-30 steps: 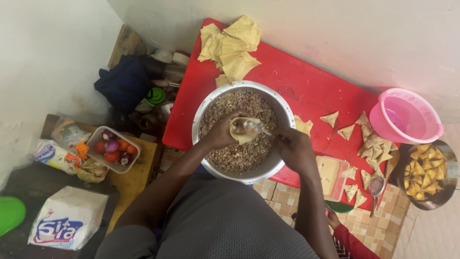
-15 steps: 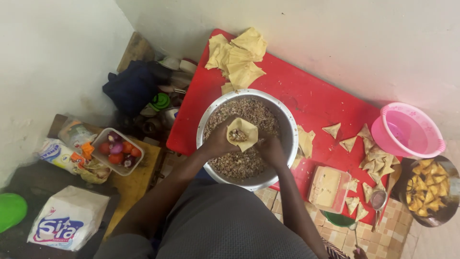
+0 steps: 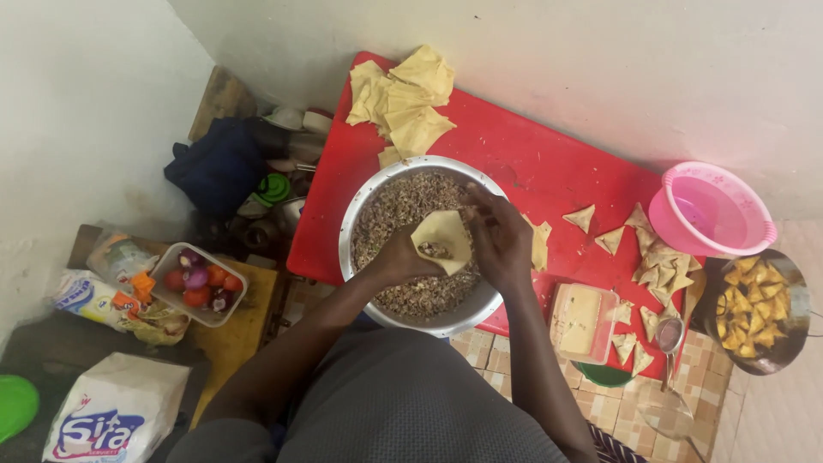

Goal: Filling and folding samosas with a meat and vegetable mixture on a red table

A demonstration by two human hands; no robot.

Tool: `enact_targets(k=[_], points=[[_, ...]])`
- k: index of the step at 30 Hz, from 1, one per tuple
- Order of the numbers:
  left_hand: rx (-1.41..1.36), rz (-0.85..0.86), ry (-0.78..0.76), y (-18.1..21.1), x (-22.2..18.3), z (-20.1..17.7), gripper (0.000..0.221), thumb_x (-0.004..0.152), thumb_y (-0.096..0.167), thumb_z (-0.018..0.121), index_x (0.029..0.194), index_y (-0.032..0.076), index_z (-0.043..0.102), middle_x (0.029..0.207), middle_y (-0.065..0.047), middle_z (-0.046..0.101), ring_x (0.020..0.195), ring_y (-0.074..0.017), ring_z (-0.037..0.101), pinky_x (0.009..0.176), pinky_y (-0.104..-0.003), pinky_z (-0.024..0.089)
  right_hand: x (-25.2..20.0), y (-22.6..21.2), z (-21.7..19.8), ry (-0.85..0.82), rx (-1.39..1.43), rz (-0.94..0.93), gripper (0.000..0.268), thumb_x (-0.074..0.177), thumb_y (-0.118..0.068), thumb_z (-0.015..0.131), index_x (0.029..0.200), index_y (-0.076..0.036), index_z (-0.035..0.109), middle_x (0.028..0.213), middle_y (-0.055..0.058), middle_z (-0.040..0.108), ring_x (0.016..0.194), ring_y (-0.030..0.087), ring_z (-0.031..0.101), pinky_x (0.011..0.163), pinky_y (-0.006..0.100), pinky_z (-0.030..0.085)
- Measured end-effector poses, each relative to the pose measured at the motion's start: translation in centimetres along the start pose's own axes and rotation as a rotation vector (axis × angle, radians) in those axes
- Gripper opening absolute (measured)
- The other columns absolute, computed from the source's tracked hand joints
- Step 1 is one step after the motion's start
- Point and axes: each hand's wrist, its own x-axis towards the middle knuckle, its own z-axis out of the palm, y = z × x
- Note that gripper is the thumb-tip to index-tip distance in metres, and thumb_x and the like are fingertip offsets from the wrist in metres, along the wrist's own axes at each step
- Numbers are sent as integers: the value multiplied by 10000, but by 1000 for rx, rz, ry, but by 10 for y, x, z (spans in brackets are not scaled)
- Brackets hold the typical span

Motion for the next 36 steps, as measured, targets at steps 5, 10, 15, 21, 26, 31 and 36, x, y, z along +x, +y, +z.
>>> enact_targets(k=[5,10,15,21,26,31,36], points=[[-31,-32,74,19,12,-6,482,707,147,1091,1090,27,826,837,-169,819,702,-253,783,715,-400,602,-28,-22,-20,-73,130,47,288,945,92,738,1188,-20,844,868,123,825,625,178,693,586,330,560],[-231,-62,30,60,10,-1,424,780,85,1046,1049,-41,744,741,-228,811,588,-242,806,536,-303,617,-43,-16,-14,-193,129,90,703,836,106,656,1504,-91,756,976,121,906,572,139,700,528,294,509],[-77,70,-48,24,25,-4,328,820,64,1003,1086,3,820,859,-193,841,771,-222,810,733,-358,639,-24,-50,-7,-208,-297,74,747,813,14,667,1550,-106,697,1537,443,584,1236,663,671,867,654,637],[-79,23,-206,19,27,-5,189,908,-45,854,1096,-31,848,882,-232,831,752,-307,813,700,-350,595,-42,-14,5,-300,-199,159,721,834,-118,759,1542,-250,711,932,104,880,648,306,782,605,436,579],[-395,-13,-187,36,21,0,217,952,19,899,1167,17,876,983,-186,872,868,-280,843,722,-326,610,-25,-42,6,56,-277,95,372,935,-196,884,1289,-128,793,1431,213,781,1087,412,828,820,516,669],[-455,-18,-218,39,23,12,245,938,-18,916,1175,-51,864,1000,-221,866,855,-294,827,704,-329,600,-40,-24,-10,-7,130,384,260,924,-74,882,1184,-58,879,992,204,874,865,221,781,785,397,619],[-600,34,-446,81,12,23,450,850,20,1000,1265,-12,828,1106,-181,867,1018,-281,824,928,-435,672,-62,1,-6,-55,283,10,124,1007,-65,833,1100,-2,885,1293,194,843,1434,451,685,1199,541,519]])
